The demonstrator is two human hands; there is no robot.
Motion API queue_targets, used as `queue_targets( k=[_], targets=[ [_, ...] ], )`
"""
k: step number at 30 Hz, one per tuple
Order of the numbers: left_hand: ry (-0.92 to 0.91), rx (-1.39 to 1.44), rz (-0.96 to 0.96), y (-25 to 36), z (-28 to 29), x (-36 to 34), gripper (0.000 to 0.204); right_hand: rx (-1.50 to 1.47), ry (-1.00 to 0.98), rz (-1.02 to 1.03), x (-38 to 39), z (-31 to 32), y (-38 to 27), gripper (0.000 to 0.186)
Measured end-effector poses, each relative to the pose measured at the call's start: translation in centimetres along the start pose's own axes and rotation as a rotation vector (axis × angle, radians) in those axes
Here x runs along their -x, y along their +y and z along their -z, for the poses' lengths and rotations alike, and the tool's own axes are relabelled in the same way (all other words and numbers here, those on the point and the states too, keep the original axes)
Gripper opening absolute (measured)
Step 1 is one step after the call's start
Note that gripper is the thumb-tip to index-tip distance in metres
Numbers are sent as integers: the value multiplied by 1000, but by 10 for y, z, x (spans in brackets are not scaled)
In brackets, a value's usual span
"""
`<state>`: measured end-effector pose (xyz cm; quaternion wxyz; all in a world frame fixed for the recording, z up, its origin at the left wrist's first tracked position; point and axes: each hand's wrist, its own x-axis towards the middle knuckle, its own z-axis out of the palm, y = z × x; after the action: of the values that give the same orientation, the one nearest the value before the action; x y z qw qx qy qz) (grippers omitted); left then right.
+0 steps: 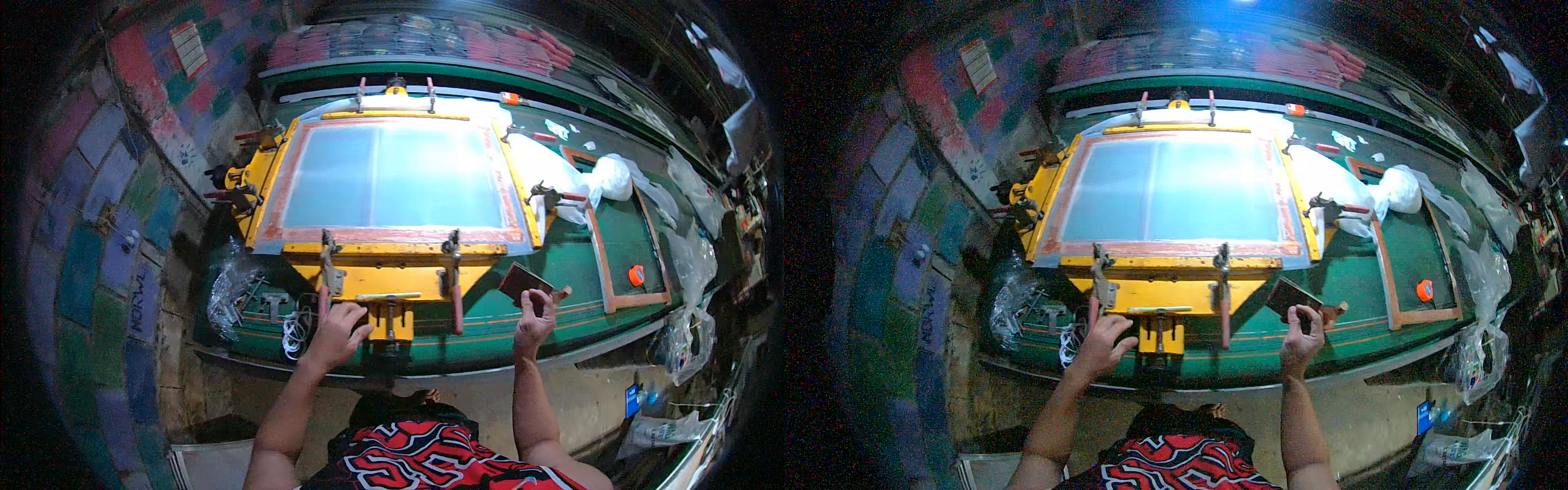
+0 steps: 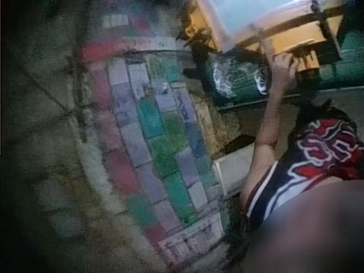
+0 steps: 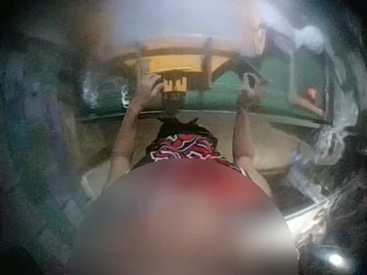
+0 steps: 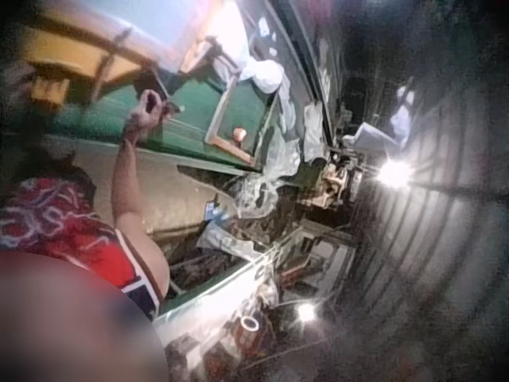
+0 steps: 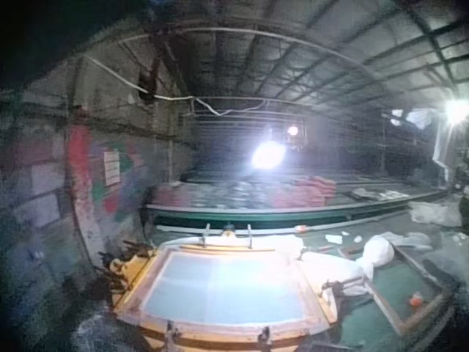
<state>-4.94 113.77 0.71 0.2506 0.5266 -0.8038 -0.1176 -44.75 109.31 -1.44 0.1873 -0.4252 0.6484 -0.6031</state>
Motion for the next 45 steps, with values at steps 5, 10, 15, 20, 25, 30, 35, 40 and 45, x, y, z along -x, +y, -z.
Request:
queue_targets(
  k=[5,10,15,20,25,30,35,40,45],
  targets=[
    [265,103,141,-56,-7,-14,30,-635,-387,-261,8,-95,-63,70],
    [275,198,303,-76,-30,-15,48,-692,-894,-511,7,-199,-100,39],
    [316,113,369,-82,-40,-10,85,-644,-1045,-416,18,-309,-102,26],
    [222,216,450,-79,-39,-10,87,-244,-1213,236,12,-397,-118,35],
    [204,285,470,-82,-35,-14,86,14,-1508,1132,29,-490,-135,46],
    [280,227,379,-83,-29,-15,81,158,-1710,1338,67,-578,-118,51],
    [229,219,436,-80,-27,-15,78,199,-1662,1462,96,-628,-81,40],
    [190,154,513,-76,-32,-14,73,132,-1692,1509,85,-624,-76,33],
    [262,63,594,-62,-33,-12,70,439,-1740,1486,55,-585,-76,28]
  ],
)
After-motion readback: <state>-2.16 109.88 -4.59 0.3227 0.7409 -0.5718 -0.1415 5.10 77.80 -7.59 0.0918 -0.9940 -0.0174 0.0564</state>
